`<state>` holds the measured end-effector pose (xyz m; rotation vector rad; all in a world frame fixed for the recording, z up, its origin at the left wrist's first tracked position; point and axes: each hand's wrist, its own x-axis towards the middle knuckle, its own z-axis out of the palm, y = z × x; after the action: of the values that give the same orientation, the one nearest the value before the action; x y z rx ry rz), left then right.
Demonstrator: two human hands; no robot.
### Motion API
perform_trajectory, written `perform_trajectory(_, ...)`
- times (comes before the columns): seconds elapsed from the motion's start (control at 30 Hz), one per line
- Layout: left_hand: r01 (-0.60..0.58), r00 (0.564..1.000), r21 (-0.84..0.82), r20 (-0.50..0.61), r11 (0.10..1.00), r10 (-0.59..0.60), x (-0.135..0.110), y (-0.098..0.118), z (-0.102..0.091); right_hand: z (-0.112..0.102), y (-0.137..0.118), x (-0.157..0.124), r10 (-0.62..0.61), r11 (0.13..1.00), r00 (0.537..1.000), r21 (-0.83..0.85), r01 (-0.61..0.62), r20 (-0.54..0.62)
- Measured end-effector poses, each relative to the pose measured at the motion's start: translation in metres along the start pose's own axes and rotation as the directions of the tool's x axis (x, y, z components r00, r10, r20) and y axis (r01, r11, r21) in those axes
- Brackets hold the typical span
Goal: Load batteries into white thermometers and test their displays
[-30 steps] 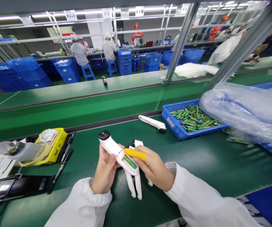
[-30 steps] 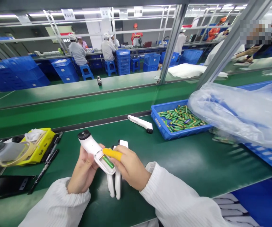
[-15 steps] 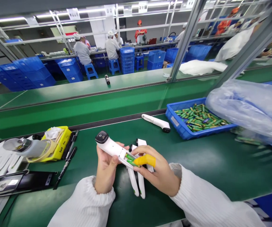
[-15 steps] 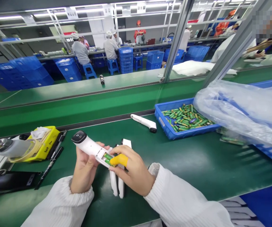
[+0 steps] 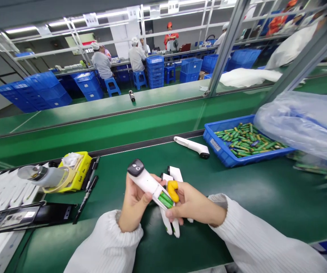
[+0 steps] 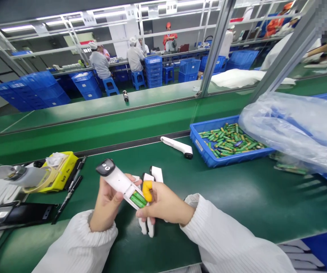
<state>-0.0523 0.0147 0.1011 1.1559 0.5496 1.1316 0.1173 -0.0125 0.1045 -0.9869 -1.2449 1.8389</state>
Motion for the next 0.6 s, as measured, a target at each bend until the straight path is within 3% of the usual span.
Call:
perform_trajectory(0.07, 0.028, 0.999, -0.005, 0.045, 1.0, -0.027, 0.0, -0.001, -0.001, 0.0, 0.0, 0.0, 0.065, 0.998, 0.998, 0.018, -0.066, 0.02)
perform_trajectory(0.17, 0.049, 0.998, -0.004, 0.051, 0.999, -0.048, 0.002, -0.003, -0.004, 0.001, 0.003, 0.001, 0.041, 0.999, 0.999, 0.026, -0.04, -0.018)
perform_trajectory(0.27, 0.08, 0.997, -0.009, -0.008, 0.997, -0.08, 0.004, -0.003, -0.008, 0.001, 0.001, 0.001, -0.101, 0.991, 0.993, -0.089, 0.096, -0.054)
perform_trajectory(0.33, 0.087, 0.994, -0.006, -0.061, 0.996, -0.088, 0.006, 0.0, -0.01, -0.006, -0.007, -0.001, -0.275, 0.93, 0.955, -0.284, 0.234, -0.113)
perform_trajectory(0.4, 0.063, 0.992, -0.012, -0.11, 0.998, -0.064, 0.007, 0.004, -0.011, -0.025, -0.02, -0.005, -0.459, 0.814, 0.855, -0.499, 0.297, -0.24)
perform_trajectory(0.43, 0.056, 0.989, -0.016, -0.137, 0.998, -0.057, 0.008, 0.006, -0.011, -0.04, -0.028, -0.009, -0.538, 0.758, 0.776, -0.591, 0.275, -0.329)
perform_trajectory(0.53, 0.109, 0.967, 0.021, -0.236, 0.994, -0.101, 0.006, 0.013, -0.014, -0.102, -0.05, -0.024, -0.656, 0.643, 0.534, -0.766, 0.025, -0.533)
perform_trajectory(0.57, 0.148, 0.953, 0.063, -0.274, 0.987, -0.125, 0.004, 0.014, -0.016, -0.125, -0.055, -0.03, -0.654, 0.605, 0.513, -0.791, -0.086, -0.556)
perform_trajectory(0.6, 0.19, 0.94, 0.119, -0.309, 0.975, -0.146, 0.001, 0.014, -0.019, -0.148, -0.059, -0.036, -0.631, 0.536, 0.532, -0.813, -0.229, -0.565)
